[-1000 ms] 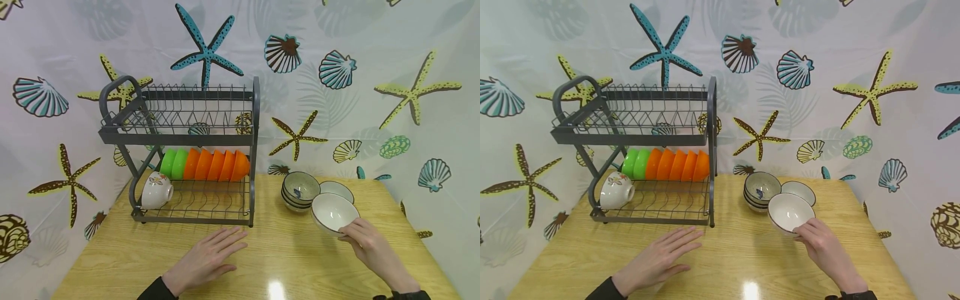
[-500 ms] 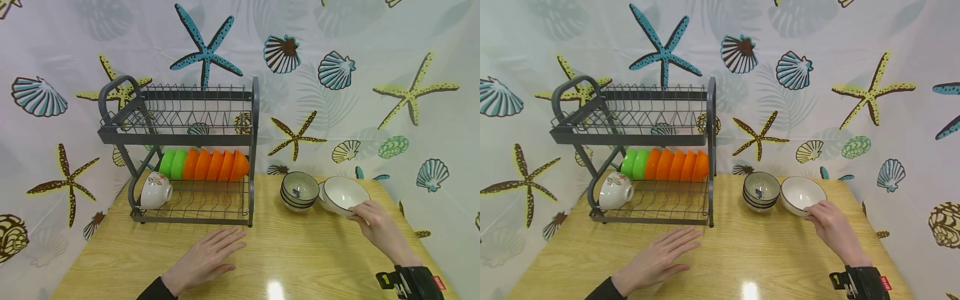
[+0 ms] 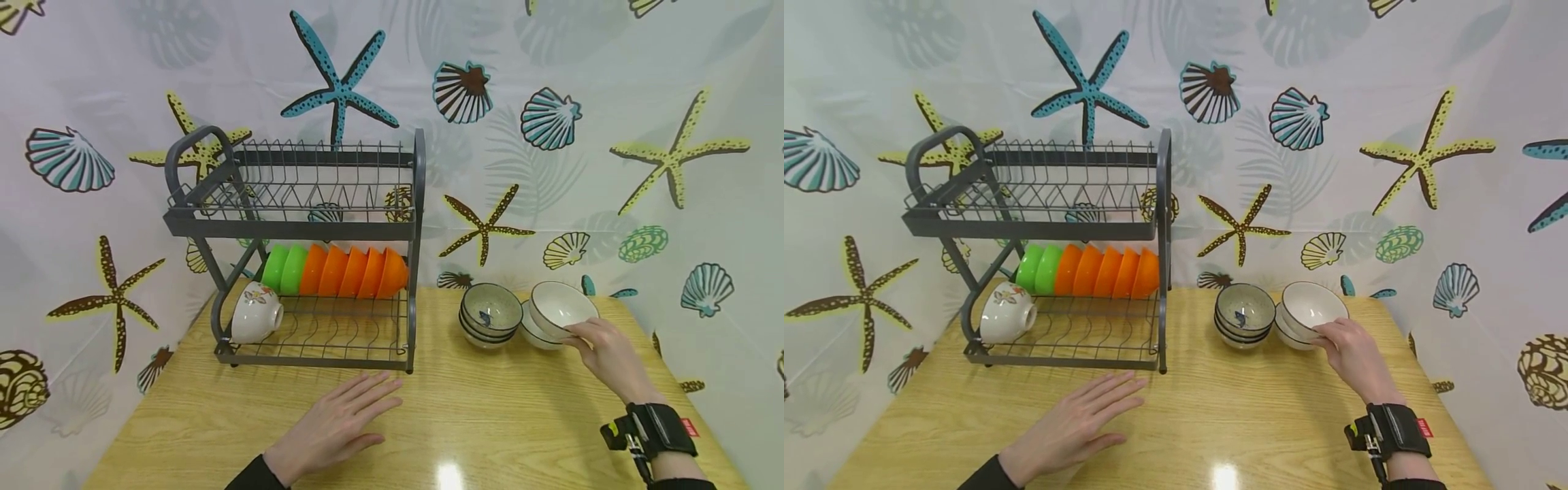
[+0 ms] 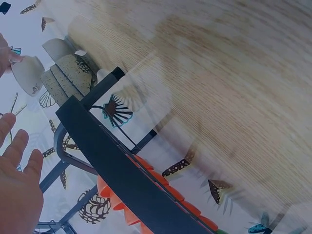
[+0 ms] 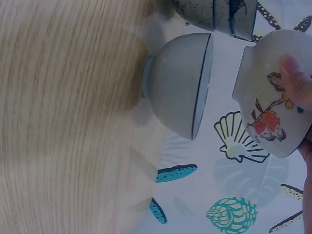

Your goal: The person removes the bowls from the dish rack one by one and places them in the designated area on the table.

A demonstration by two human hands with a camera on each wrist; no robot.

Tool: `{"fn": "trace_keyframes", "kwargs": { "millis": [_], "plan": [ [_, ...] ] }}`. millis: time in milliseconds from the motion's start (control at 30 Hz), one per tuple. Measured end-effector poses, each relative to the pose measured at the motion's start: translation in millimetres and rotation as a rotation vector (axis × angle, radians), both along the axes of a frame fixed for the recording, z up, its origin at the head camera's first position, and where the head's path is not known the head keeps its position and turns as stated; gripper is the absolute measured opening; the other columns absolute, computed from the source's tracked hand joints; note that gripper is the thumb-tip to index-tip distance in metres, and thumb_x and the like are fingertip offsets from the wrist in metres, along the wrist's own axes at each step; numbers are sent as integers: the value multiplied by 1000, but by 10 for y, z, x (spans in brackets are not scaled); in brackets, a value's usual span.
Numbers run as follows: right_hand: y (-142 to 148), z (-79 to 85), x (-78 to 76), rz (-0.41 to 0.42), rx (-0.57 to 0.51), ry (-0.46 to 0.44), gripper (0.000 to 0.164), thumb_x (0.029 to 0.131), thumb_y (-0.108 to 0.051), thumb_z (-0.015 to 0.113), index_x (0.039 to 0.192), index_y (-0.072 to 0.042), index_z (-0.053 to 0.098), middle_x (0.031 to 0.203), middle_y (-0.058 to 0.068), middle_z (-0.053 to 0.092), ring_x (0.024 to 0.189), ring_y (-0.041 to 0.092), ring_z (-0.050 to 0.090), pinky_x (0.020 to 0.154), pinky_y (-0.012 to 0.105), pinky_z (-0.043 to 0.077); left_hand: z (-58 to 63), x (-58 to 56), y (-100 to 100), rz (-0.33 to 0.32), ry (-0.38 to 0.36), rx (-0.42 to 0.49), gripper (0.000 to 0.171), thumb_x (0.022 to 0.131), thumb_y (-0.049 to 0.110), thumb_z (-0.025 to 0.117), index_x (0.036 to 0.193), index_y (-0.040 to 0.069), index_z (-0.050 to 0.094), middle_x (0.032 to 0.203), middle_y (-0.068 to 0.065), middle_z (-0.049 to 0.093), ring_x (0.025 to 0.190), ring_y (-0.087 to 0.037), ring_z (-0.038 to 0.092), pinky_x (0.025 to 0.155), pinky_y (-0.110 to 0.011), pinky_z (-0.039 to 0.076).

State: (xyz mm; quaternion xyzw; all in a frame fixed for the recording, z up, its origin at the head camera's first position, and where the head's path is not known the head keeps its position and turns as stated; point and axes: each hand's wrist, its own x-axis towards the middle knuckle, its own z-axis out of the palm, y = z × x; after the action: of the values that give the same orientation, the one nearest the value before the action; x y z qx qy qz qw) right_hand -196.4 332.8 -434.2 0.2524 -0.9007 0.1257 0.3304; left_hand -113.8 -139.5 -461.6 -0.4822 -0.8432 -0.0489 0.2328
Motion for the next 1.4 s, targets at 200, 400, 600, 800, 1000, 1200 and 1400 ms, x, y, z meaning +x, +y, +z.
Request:
{"fn": "trace_keyframes", "kwargs": {
  "millis": [200, 400, 600, 800, 1000, 1200, 1400],
  "plan": [
    [1, -88, -107, -34, 1, -81, 18, 70, 4, 85, 85, -3, 78, 76, 9, 74, 70, 27, 67, 62, 44, 55, -10, 3, 3, 2, -2, 3, 72, 82, 43, 81, 143, 17, 54, 157, -4, 47, 141, -24, 51, 116, -40, 44],
    [-14, -174, -190, -71, -11, -239, 17, 80, 8, 75, 96, 2, 77, 86, 16, 76, 80, 36, 70, 70, 51, 59, -22, 6, 8, 6, -3, 2, 72, 83, 43, 80, 144, 17, 53, 157, -4, 47, 141, -24, 50, 116, -40, 44],
    [-48, -261, -248, -112, -2, -354, 13, 85, 1, 73, 97, 4, 77, 87, 19, 75, 79, 37, 70, 69, 51, 58, -32, 10, 5, 4, -13, 6, 72, 83, 42, 80, 145, 16, 52, 157, -4, 47, 142, -24, 49, 116, -41, 44],
    [-82, -282, -252, -133, 13, -435, 12, 88, -2, 72, 97, 4, 77, 88, 21, 75, 81, 40, 70, 74, 56, 58, -45, 10, -1, 4, -8, 5, 71, 84, 42, 79, 144, 16, 52, 157, -4, 47, 142, -24, 49, 115, -41, 45],
    [-114, -261, -229, -156, 10, -474, 11, 89, -3, 71, 96, 4, 77, 90, 23, 75, 84, 40, 71, 76, 57, 58, -52, 12, -9, 14, -11, 6, 70, 84, 42, 79, 144, 16, 54, 157, -3, 47, 142, -23, 50, 114, -41, 46],
    [-118, -247, -227, -162, 15, -495, 11, 89, -3, 71, 95, 4, 77, 91, 24, 75, 85, 42, 71, 78, 61, 57, -55, 15, -21, 17, -32, 16, 69, 85, 40, 78, 144, 16, 53, 156, -4, 49, 141, -24, 50, 114, -41, 46],
    [-117, -244, -226, -164, 20, -518, 12, 90, -2, 70, 96, 5, 77, 94, 26, 75, 89, 45, 70, 79, 63, 56, -59, -13, -55, 40, -33, 58, 73, 83, 38, 80, 146, 14, 51, 154, -6, 51, 141, -26, 50, 113, -44, 47]
  ]
}}
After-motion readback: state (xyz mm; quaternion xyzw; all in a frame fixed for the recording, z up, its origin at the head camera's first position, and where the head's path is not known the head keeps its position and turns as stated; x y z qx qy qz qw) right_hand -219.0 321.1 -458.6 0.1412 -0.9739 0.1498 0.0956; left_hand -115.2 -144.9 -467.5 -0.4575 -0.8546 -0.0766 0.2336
